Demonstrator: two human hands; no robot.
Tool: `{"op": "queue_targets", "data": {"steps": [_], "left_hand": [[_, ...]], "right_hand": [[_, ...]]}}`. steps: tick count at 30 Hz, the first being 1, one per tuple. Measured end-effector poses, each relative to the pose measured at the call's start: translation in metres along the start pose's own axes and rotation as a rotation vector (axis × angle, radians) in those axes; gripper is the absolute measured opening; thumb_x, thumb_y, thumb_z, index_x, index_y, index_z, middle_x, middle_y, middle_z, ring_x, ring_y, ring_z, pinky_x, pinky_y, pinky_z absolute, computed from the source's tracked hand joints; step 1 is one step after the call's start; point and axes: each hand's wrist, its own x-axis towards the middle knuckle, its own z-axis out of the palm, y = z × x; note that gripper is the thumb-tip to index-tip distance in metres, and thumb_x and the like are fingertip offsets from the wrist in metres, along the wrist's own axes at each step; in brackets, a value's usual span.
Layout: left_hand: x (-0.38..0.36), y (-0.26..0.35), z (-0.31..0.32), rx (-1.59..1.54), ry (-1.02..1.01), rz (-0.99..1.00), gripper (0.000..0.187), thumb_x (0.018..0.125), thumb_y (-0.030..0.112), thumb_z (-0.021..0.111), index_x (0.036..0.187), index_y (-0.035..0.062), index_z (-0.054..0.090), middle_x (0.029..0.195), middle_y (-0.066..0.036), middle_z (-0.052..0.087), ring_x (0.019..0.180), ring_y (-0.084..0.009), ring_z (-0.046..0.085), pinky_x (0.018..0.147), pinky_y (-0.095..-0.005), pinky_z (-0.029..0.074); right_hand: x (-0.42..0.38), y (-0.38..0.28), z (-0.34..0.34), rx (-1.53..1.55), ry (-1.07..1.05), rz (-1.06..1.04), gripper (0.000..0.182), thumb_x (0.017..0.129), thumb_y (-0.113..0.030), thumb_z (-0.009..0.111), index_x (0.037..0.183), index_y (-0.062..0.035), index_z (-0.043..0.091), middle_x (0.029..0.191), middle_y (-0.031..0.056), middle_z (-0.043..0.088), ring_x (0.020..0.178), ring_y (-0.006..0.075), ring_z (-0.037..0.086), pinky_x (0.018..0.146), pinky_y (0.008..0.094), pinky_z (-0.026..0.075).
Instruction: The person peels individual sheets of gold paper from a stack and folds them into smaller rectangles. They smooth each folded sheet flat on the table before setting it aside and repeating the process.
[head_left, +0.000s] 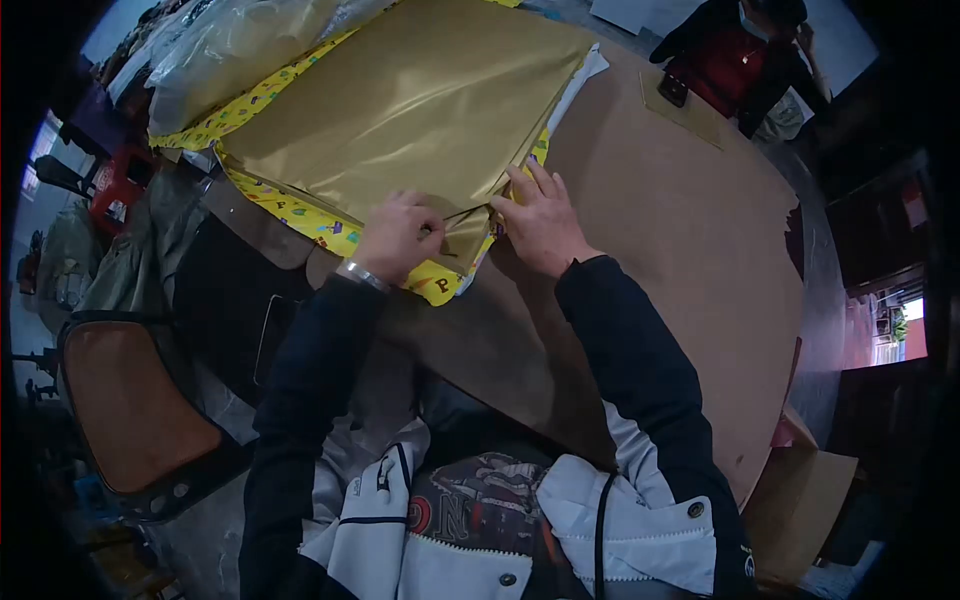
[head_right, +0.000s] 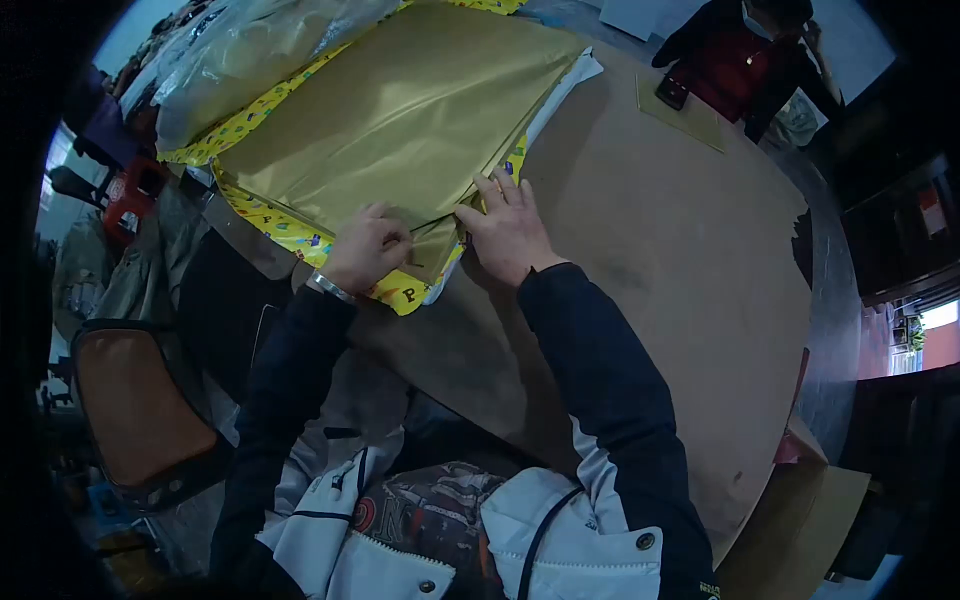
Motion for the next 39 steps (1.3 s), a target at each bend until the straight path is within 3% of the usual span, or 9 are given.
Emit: {"op": "queue_targets", "data": {"steps": [14, 18, 19, 22, 24, 26, 27, 31, 39], "left_hand": [[0.000, -0.007, 0.001, -0.103, 0.046, 0.035, 0.010, 0.075, 0.021, 0.065, 0.077, 0.0121, 0.069, 0.087, -0.014, 0.056, 0.091, -0.0358, 0.055, 0.077, -0.0454, 0.045], [-0.002, -0.016, -0.003, -0.309, -0.064, 0.052, 0.025, 0.075, 0.031, 0.073, 0.091, 0.0122, 0.071, 0.094, -0.014, 0.059, 0.095, -0.0339, 0.054, 0.081, -0.0424, 0.045], [-0.005, -0.018, -0.003, -0.343, 0.034, 0.179, 0.032, 0.076, 0.036, 0.074, 0.096, 0.0111, 0.071, 0.095, -0.014, 0.060, 0.095, -0.0331, 0.054, 0.082, -0.0403, 0.045], [-0.008, -0.032, 0.009, -0.509, -0.060, 0.082, 0.030, 0.079, 0.031, 0.072, 0.098, 0.0086, 0.069, 0.095, -0.014, 0.060, 0.095, -0.0332, 0.054, 0.082, -0.0397, 0.044], [-0.009, -0.020, -0.005, -0.411, -0.028, 0.071, 0.024, 0.082, 0.027, 0.069, 0.092, 0.0049, 0.068, 0.090, -0.015, 0.058, 0.091, -0.0332, 0.054, 0.078, -0.0397, 0.044], [-0.008, -0.025, 0.000, -0.437, -0.128, -0.135, 0.021, 0.083, 0.023, 0.067, 0.083, 0.0018, 0.066, 0.084, -0.016, 0.056, 0.086, -0.0335, 0.053, 0.073, -0.0405, 0.043], [-0.006, -0.024, 0.002, -0.448, -0.038, 0.001, 0.022, 0.082, 0.022, 0.067, 0.077, 0.0004, 0.064, 0.079, -0.015, 0.054, 0.082, -0.0334, 0.053, 0.069, -0.0411, 0.042], [-0.004, -0.013, -0.001, -0.300, 0.085, 0.028, 0.021, 0.079, 0.023, 0.070, 0.077, 0.0020, 0.066, 0.077, -0.013, 0.055, 0.081, -0.0322, 0.054, 0.069, -0.0417, 0.042], [-0.002, -0.016, 0.008, -0.320, 0.117, 0.007, 0.020, 0.075, 0.025, 0.074, 0.077, 0.0054, 0.067, 0.074, -0.010, 0.056, 0.079, -0.0304, 0.055, 0.069, -0.0407, 0.043]], "right_hand": [[-0.006, -0.008, -0.004, 0.051, 0.064, -0.081, 0.031, 0.075, -0.011, 0.065, 0.105, -0.0218, 0.067, 0.133, 0.0132, 0.049, 0.128, 0.0410, 0.040, 0.103, 0.0558, 0.034], [0.003, -0.015, -0.004, 0.068, 0.020, -0.080, 0.033, 0.077, -0.013, 0.063, 0.109, -0.0221, 0.066, 0.133, 0.0157, 0.048, 0.129, 0.0431, 0.038, 0.103, 0.0570, 0.033], [0.004, -0.015, -0.002, 0.060, 0.013, -0.088, 0.034, 0.077, -0.012, 0.063, 0.110, -0.0220, 0.065, 0.133, 0.0161, 0.048, 0.129, 0.0433, 0.038, 0.103, 0.0573, 0.033], [0.007, -0.018, -0.003, 0.074, 0.004, -0.073, 0.035, 0.076, -0.012, 0.063, 0.110, -0.0217, 0.065, 0.134, 0.0159, 0.048, 0.129, 0.0424, 0.039, 0.103, 0.0569, 0.033], [0.007, -0.018, 0.001, 0.046, 0.038, -0.083, 0.036, 0.075, -0.011, 0.064, 0.109, -0.0210, 0.066, 0.133, 0.0153, 0.048, 0.129, 0.0409, 0.039, 0.103, 0.0558, 0.034], [0.007, -0.017, 0.002, 0.049, 0.047, -0.082, 0.035, 0.075, -0.011, 0.064, 0.108, -0.0207, 0.067, 0.132, 0.0150, 0.049, 0.129, 0.0408, 0.040, 0.103, 0.0555, 0.034], [0.006, -0.016, 0.002, 0.051, 0.052, -0.083, 0.034, 0.074, -0.011, 0.064, 0.107, -0.0203, 0.067, 0.131, 0.0148, 0.050, 0.128, 0.0406, 0.041, 0.103, 0.0552, 0.035], [0.004, -0.015, -0.002, 0.061, 0.042, -0.075, 0.030, 0.074, -0.012, 0.065, 0.103, -0.0188, 0.068, 0.129, 0.0149, 0.051, 0.126, 0.0404, 0.043, 0.101, 0.0560, 0.036], [-0.005, -0.003, -0.008, 0.060, 0.022, -0.066, 0.024, 0.076, -0.013, 0.066, 0.099, -0.0171, 0.068, 0.129, 0.0142, 0.051, 0.127, 0.0391, 0.042, 0.101, 0.0573, 0.036]]}}
